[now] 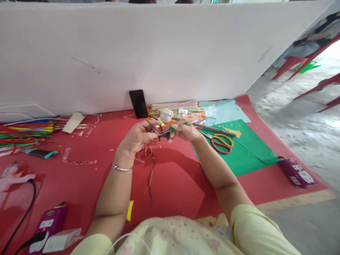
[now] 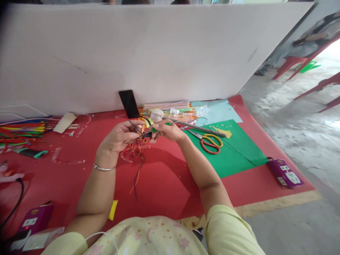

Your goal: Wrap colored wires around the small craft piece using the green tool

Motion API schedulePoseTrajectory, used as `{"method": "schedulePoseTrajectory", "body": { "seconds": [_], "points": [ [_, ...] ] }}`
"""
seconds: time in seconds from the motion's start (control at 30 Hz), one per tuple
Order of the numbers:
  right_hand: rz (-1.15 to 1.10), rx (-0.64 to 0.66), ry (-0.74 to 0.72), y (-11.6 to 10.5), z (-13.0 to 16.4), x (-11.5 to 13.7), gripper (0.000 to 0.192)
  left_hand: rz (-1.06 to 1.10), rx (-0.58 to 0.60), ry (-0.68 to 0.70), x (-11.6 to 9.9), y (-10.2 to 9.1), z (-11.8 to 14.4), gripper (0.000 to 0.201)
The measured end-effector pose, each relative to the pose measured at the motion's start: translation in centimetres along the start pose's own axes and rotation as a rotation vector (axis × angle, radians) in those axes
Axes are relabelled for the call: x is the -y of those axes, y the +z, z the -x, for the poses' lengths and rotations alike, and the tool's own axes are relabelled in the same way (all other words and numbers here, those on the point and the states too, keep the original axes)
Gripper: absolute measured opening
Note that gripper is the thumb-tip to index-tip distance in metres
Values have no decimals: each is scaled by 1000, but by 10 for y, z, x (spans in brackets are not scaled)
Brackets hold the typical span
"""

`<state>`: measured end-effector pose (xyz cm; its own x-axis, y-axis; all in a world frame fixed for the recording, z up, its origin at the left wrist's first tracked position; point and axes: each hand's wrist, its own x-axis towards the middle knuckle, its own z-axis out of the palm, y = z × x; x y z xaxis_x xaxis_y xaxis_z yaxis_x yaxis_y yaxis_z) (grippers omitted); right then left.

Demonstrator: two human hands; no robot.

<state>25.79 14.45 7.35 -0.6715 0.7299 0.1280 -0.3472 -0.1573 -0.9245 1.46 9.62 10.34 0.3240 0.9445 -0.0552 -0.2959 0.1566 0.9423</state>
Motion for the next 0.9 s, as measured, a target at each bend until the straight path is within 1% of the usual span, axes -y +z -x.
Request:
{"method": "schedulePoseTrajectory", "body": {
  "seconds": [0.17, 0.23, 0.3, 0.37, 0.53, 0.63, 0.8, 0.9],
  "points": [
    [1, -14, -11, 2, -1, 0, 57, -43, 8, 35, 5, 4, -1, 60],
    [2, -14, -6, 2, -2, -1, 60, -49, -11, 50, 6, 6, -2, 63],
    [0, -3, 10, 2, -2, -1, 61, -59, -29, 54, 7, 7, -1, 65],
    [0, 30, 36, 0, -3, -1, 61, -74, -22, 50, 6, 7, -1, 67],
    [9, 120, 119, -5, 0, 0, 56, -186, 61, 9, 2, 5, 3, 65],
    [38, 141, 135, -8, 0, 0, 52, -285, 79, -23, 0, 4, 5, 68],
    [148, 107, 119, -12, 1, 3, 43, -418, 37, -52, 2, 2, 5, 83],
    [232, 71, 117, -11, 4, 8, 38, -440, 40, -50, 4, 1, 5, 86]
  ]
}}
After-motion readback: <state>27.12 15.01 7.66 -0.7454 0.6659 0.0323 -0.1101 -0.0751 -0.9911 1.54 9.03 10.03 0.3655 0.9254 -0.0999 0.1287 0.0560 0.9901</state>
